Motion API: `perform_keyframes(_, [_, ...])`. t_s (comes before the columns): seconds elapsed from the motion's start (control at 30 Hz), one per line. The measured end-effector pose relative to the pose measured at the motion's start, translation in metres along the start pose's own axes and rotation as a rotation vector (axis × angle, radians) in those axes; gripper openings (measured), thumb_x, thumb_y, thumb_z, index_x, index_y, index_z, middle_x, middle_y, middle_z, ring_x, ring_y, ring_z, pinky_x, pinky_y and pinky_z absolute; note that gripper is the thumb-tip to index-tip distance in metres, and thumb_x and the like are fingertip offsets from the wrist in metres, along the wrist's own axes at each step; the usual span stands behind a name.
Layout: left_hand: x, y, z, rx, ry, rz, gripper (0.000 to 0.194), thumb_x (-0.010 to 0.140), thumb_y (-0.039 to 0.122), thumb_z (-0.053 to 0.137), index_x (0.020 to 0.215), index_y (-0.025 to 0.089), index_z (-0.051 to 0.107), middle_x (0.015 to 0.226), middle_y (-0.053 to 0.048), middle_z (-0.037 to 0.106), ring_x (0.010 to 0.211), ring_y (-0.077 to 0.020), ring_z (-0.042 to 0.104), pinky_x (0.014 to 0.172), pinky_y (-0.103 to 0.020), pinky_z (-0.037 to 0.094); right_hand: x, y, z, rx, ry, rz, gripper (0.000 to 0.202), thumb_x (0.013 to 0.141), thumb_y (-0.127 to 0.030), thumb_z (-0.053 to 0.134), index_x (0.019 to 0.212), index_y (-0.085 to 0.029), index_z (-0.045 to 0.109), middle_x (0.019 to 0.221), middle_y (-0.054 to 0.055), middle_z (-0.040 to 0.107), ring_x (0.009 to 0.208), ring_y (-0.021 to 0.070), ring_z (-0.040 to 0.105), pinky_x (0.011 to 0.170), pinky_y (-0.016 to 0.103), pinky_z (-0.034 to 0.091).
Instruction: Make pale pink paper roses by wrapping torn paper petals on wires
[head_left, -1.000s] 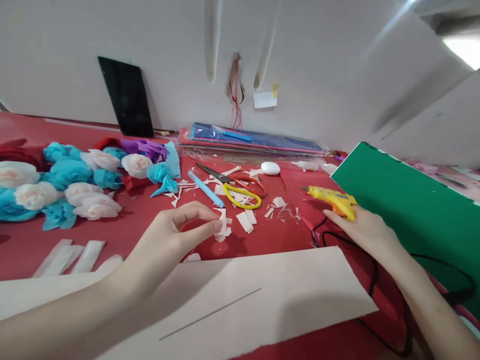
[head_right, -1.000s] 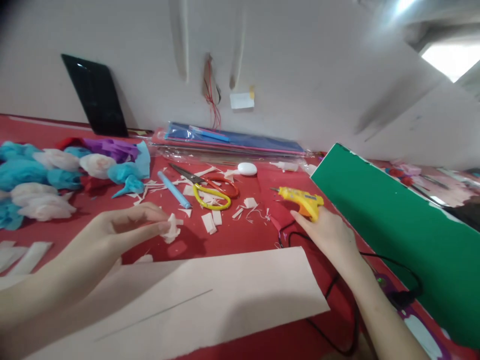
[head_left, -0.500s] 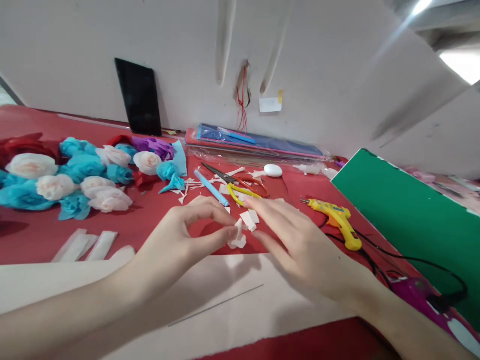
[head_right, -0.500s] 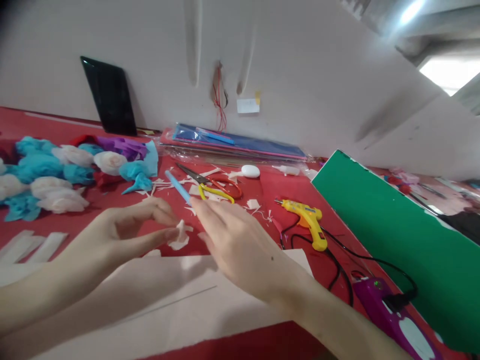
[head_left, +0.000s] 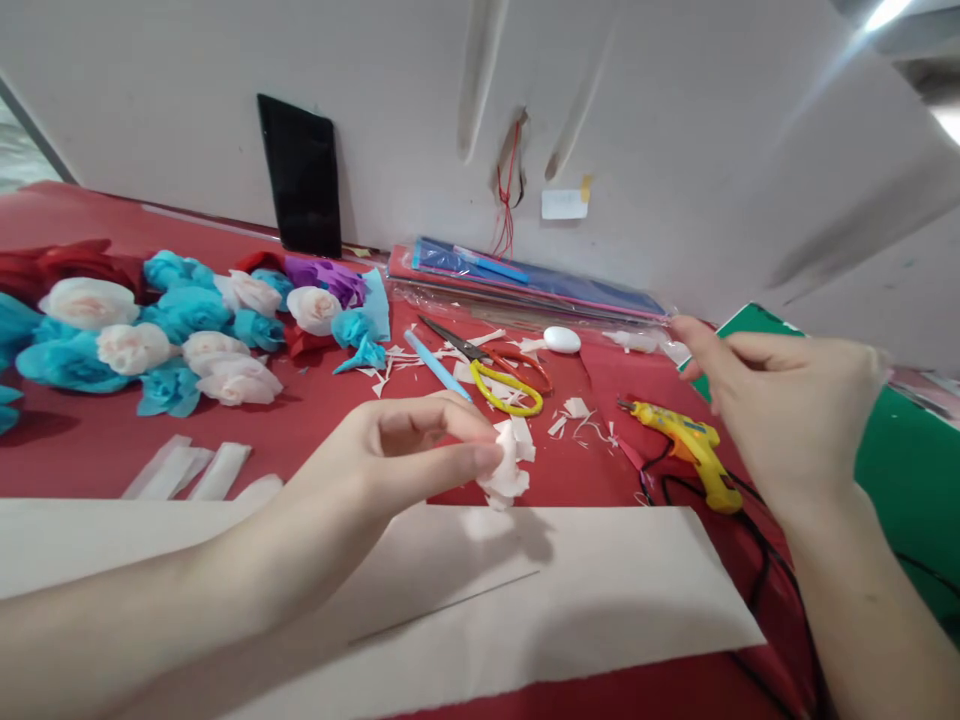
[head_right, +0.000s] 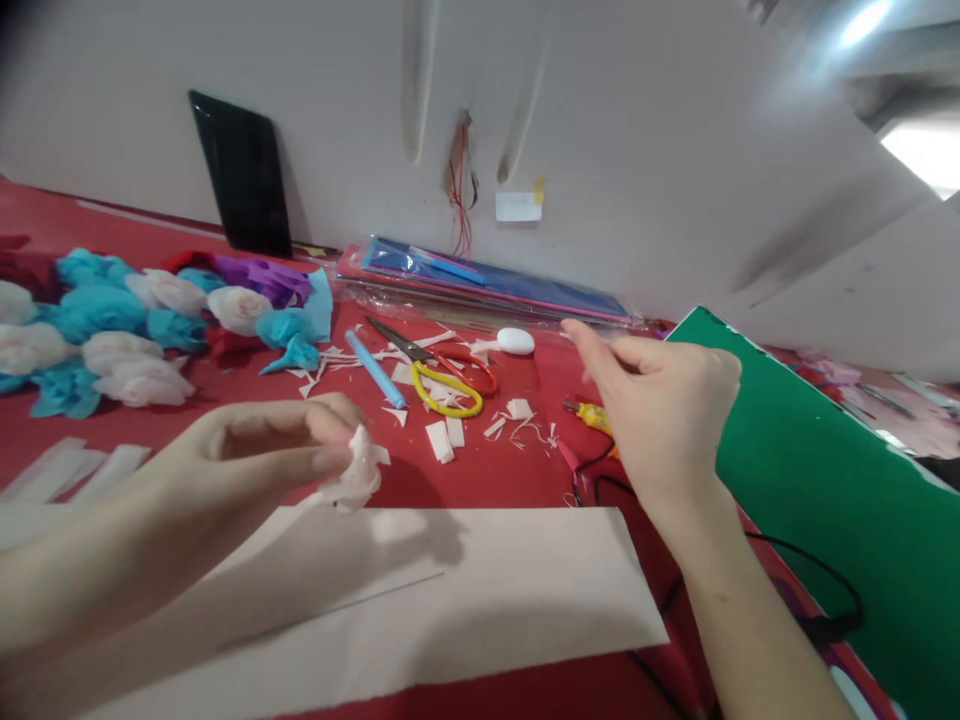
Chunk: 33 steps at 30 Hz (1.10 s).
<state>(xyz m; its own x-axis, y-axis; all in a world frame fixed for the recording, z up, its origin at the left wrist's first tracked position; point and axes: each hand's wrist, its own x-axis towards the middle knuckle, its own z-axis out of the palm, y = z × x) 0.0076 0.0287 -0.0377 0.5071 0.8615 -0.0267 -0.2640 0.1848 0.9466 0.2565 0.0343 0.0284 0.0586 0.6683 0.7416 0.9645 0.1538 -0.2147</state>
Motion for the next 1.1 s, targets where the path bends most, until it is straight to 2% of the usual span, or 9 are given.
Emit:
perform_keyframes(0.07, [-0.001,0.000,-0.001,-0.046,-0.003,0.008,0.013,0.081,0.028,0.072,0.069,0.026,0.073,0.073,0.007,0.070,0.071,-0.0090,0.064,0.067,-0.014,0.050,0.000,-0.003,-0.001,-0.122,-0.031,-0.018,0.005,0.078,-0.017,0.071,0.081,-0.017,0.075,0.073,0.007,0.074,0.065,0.0265,0.070,0.064,0.041,0.056])
perform_keyframes(0.13, [-0.003,-0.001,-0.002,-0.056,0.011,0.012,0.010,0.080,0.028,0.074,0.070,0.028,0.073,0.072,0.008,0.070,0.071,-0.0089,0.065,0.067,-0.013,0.051,-0.005,-0.013,-0.004,-0.126,-0.061,-0.117,0.045,0.075,-0.004,0.066,0.118,-0.018,0.067,0.122,0.012,0.068,0.100,0.0309,0.069,0.087,0.046,0.055])
perform_keyframes(0.17, [-0.004,-0.001,-0.002,-0.051,0.017,0.014,0.010,0.080,0.028,0.074,0.070,0.028,0.073,0.072,0.008,0.070,0.071,-0.0087,0.065,0.067,-0.013,0.052,-0.009,-0.020,-0.006,-0.083,-0.044,-0.202,0.041,0.078,-0.007,0.066,0.118,-0.016,0.067,0.128,0.013,0.065,0.110,0.0318,0.065,0.095,0.046,0.052])
perform_keyframes(0.2, [-0.004,-0.001,-0.003,-0.040,0.017,0.019,0.011,0.081,0.028,0.073,0.070,0.029,0.073,0.073,0.009,0.070,0.072,-0.0085,0.065,0.068,-0.012,0.052,-0.013,-0.027,-0.009,0.021,-0.036,-0.262,0.029,0.083,-0.012,0.063,0.111,-0.017,0.071,0.123,0.011,0.068,0.112,0.0299,0.065,0.097,0.043,0.051])
perform_keyframes(0.27, [-0.006,0.000,-0.002,-0.009,0.013,0.034,0.013,0.081,0.028,0.073,0.069,0.028,0.073,0.075,0.009,0.071,0.073,-0.0078,0.066,0.069,-0.011,0.052,-0.023,-0.040,-0.013,0.260,-0.272,-0.251,0.021,0.091,-0.028,0.058,0.107,-0.026,0.072,0.114,0.003,0.073,0.104,0.0246,0.069,0.089,0.037,0.057])
perform_keyframes(0.37, [-0.006,0.004,0.000,0.017,0.010,0.032,0.010,0.080,0.030,0.073,0.070,0.028,0.073,0.074,0.009,0.070,0.073,-0.0074,0.065,0.069,-0.010,0.051,-0.032,-0.052,-0.016,0.475,-0.689,-0.194,0.052,0.079,-0.053,0.070,0.125,-0.030,0.063,0.114,0.002,0.073,0.096,0.0240,0.072,0.072,0.030,0.061])
perform_keyframes(0.47, [-0.006,0.006,0.001,0.005,-0.004,0.035,0.010,0.081,0.029,0.072,0.071,0.027,0.073,0.073,0.009,0.069,0.073,-0.0081,0.065,0.069,-0.011,0.052,-0.029,-0.056,-0.014,0.606,-0.832,-0.154,0.015,0.082,-0.030,0.072,0.097,-0.031,0.074,0.080,-0.006,0.076,0.067,0.0120,0.070,0.060,0.017,0.057])
perform_keyframes(0.7, [-0.007,0.005,0.000,0.012,0.011,0.038,0.012,0.080,0.026,0.073,0.068,0.026,0.072,0.074,0.007,0.068,0.072,-0.0087,0.064,0.069,-0.012,0.052,-0.016,-0.052,-0.020,0.690,-0.792,-0.062,0.028,0.085,-0.018,0.064,0.057,-0.021,0.070,0.053,-0.004,0.067,0.048,0.0093,0.060,0.042,0.016,0.045])
perform_keyframes(1.1, [-0.007,0.002,0.001,-0.055,0.004,-0.003,0.009,0.082,0.024,0.072,0.074,0.027,0.074,0.072,0.008,0.073,0.070,-0.0073,0.068,0.068,-0.010,0.053,-0.017,-0.043,-0.023,0.999,-0.391,0.149,0.031,0.085,-0.009,0.062,0.074,-0.034,0.076,0.045,-0.008,0.054,0.044,0.0090,0.051,0.054,0.025,0.050])
